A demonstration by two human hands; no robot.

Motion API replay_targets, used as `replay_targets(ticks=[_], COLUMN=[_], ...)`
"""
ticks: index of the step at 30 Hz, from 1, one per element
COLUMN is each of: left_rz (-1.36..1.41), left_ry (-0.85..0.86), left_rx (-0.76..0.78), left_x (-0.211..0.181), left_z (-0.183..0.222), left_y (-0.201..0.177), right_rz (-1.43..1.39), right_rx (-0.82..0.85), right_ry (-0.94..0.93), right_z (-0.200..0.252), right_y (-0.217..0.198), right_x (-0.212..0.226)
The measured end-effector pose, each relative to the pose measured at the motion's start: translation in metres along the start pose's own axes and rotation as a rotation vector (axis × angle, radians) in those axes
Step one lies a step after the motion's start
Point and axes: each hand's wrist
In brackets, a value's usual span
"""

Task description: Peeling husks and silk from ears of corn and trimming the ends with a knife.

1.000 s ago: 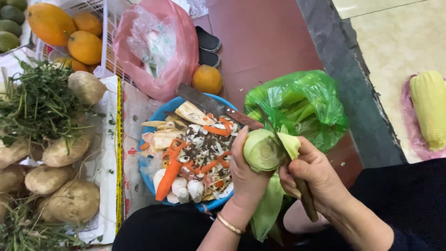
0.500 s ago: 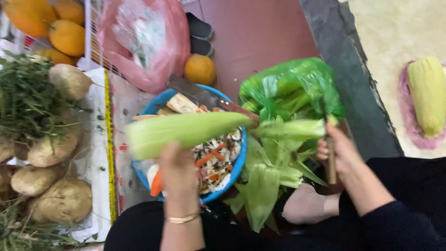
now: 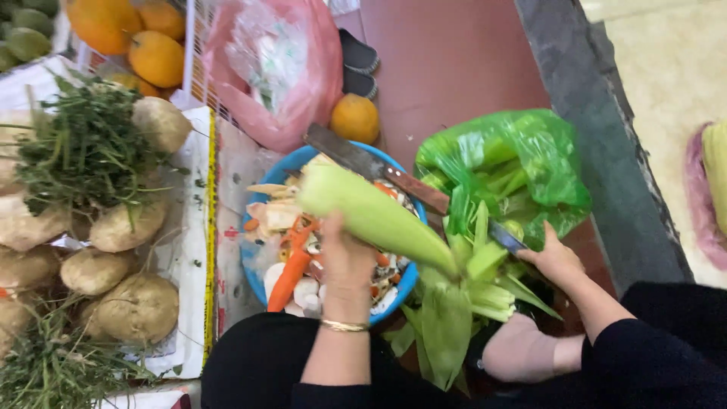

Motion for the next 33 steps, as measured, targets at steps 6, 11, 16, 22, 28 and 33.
replay_targets(ticks=[6, 11, 16, 22, 28, 33], left_rz=[-0.076, -0.152, -0.177, -0.207, -0.213, -0.266], left_ry=[0.045, 0.014, -0.014, -0.052, -0.069, -0.060], left_rx=[0.258, 0.413, 0.398, 0.455, 0.461, 0.455], left_x=[-0.008, 0.022, 0.037, 0.032, 0.024, 0.024], left_z=[0.072, 0.056, 0.052, 0.050, 0.055, 0.053], left_y=[0.115, 0.100, 0.081, 0.070, 0.072, 0.071], right_rz=[-0.186, -0.817, -0.823, -0.728, -0.666, -0.625], right_rx=[-0.226, 0.199, 0.390, 0.409, 0.400, 0.246], right_ry=[-0.332, -0.679, -0.743, -0.888, -0.927, -0.947], right_z=[0.029, 0.176, 0.172, 0.169, 0.173, 0.175], right_y=[-0.054, -0.103, -0.100, -0.108, -0.110, -0.101], right_x=[0.058, 0.204, 0.220, 0.216, 0.216, 0.213])
Point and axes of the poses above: each hand's wrist, its own z-axis away from the middle knuckle, its own y-axis out of the palm, x = y × z, and after that the axes turned 7 degrees about -z, right-handed
